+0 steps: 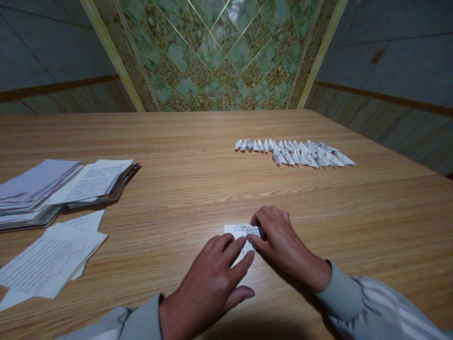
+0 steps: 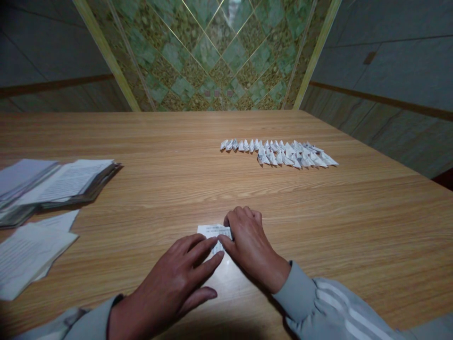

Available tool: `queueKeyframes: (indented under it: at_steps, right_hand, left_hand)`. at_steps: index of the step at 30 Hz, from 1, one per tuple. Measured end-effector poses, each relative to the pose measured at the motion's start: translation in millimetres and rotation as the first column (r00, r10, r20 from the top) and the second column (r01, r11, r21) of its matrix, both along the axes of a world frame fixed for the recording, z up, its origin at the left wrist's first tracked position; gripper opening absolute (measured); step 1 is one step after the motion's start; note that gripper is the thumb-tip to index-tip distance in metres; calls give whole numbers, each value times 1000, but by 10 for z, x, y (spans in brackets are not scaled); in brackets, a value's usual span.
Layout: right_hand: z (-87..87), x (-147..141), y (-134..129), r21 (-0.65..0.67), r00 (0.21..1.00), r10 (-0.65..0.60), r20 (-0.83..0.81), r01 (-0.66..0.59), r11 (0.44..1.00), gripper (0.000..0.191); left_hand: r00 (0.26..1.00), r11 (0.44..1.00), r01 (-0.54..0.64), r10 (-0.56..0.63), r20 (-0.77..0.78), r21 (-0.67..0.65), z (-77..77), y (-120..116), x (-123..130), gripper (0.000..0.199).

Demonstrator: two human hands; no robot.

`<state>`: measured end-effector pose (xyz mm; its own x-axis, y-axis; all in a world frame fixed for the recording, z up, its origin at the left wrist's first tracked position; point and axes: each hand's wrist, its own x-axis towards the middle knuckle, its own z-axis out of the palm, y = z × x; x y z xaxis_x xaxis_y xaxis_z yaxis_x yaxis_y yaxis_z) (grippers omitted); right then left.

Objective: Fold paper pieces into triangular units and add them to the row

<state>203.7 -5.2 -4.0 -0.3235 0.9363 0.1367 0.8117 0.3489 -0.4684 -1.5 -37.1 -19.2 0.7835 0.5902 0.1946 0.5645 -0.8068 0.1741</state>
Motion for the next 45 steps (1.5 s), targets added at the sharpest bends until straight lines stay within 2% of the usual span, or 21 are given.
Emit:
queueKeyframes:
  at_steps: [4,8,13,16,19,25,32,39,45]
  right_hand:
    - [-24,21,30,23,995,43,-85,-41,999,17]
    - [-58,57,111,54,996,25,-87,-21,998,15]
    - [-87,106,207,-61,985,-54,-164,45,997,6]
    - [-80,118,221,-83,981,-64,-184,49,995,9]
    - [-43,116,206,-10,991,-29,-129,28,1000,12]
    - [20,132,174,188,992,105,68,-116,975,16]
    - [3,142,191,182,994,66,89,-82,980,22]
    - [15,158,185,312,968,146,204,-206,928,17]
    - [73,185,139,343,932,228,282,-320,883,20]
  left_hand:
    - [1000,1000,-3,3,0,-4,10,-8,2,55]
    - [1000,999,-12,11,-9,-33,21,-14,4,53]
    - [1000,1000,-18,18,-12,-23,4,-9,-1,51]
    - [1000,1000,-16,16,-8,-3,-17,-7,-8,51]
    - [1000,1000,-21,21,-7,-1,-20,-8,-12,51]
    - [1000,1000,-21,21,-10,-18,-15,-9,-5,51]
    - [1000,1000,-22,22,11,19,-34,-7,-9,49]
    - [1000,1000,-20,20,18,19,-25,-5,-15,48]
    - [999,1000,-22,22,23,15,-32,-1,-13,49]
